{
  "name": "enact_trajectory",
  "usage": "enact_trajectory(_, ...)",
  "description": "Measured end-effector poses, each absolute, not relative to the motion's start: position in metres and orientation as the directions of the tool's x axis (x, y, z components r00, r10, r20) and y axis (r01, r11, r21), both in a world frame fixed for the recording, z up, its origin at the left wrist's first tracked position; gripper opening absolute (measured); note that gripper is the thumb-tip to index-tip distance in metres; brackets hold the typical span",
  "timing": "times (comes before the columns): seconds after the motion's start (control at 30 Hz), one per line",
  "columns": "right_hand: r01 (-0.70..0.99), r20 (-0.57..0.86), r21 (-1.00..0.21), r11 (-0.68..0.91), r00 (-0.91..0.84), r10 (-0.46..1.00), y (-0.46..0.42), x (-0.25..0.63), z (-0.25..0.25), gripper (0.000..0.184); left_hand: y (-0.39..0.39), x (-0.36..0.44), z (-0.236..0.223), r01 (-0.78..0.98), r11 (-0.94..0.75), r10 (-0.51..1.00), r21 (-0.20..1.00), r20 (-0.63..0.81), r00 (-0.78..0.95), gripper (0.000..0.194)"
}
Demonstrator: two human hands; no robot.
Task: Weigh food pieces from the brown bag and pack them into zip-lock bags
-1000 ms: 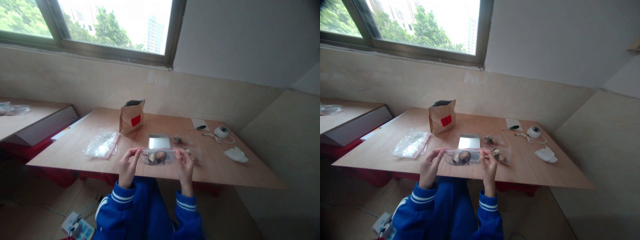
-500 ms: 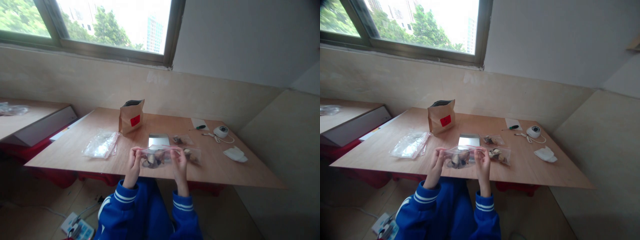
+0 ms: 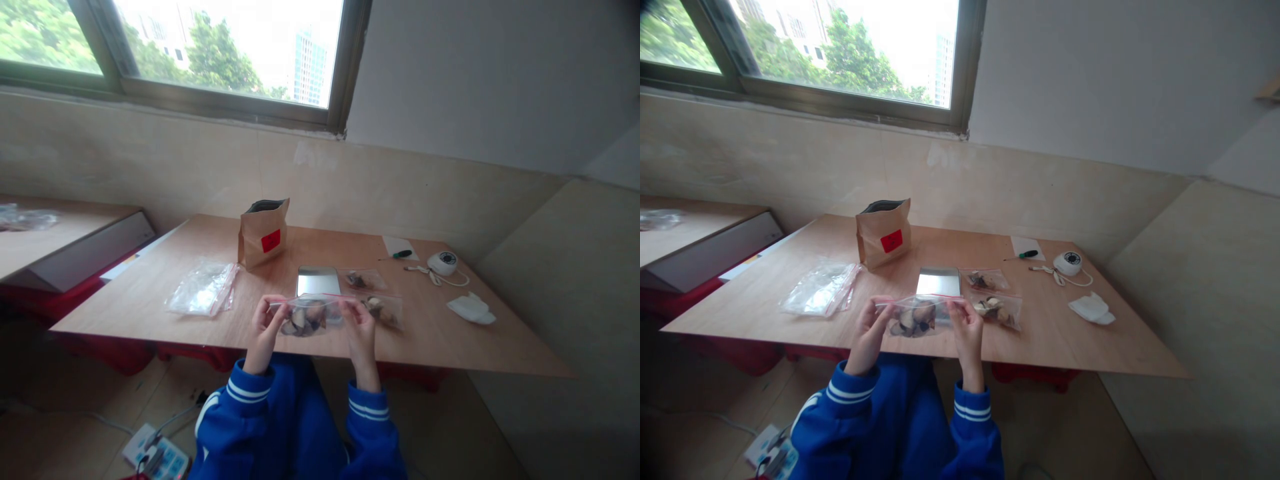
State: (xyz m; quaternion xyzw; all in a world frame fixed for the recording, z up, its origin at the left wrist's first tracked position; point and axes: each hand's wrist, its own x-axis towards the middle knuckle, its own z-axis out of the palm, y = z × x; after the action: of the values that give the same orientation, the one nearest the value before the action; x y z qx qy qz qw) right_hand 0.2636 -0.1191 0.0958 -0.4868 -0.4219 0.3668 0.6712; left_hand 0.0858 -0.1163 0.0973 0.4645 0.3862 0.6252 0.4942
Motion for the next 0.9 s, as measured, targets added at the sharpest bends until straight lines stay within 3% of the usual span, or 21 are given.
enact_trajectory(0.6,-0.051,0.291,-0.938,0.342,0.414,0.862,-0.125,0.267,0.097,0.019,-0.116,0.081,0.101,-0.204,-0.252,0.964,0.946,0.228,-0.134,0.018)
enact_trajectory(0.9,-0.157,0.197,-0.946,0.284,0.42,0.886,-0.123,0.262,0.097,0.027,-0.119,0.089,0.103,-0.208,-0.231,0.971,0.951,0.213,-0.104,0.023)
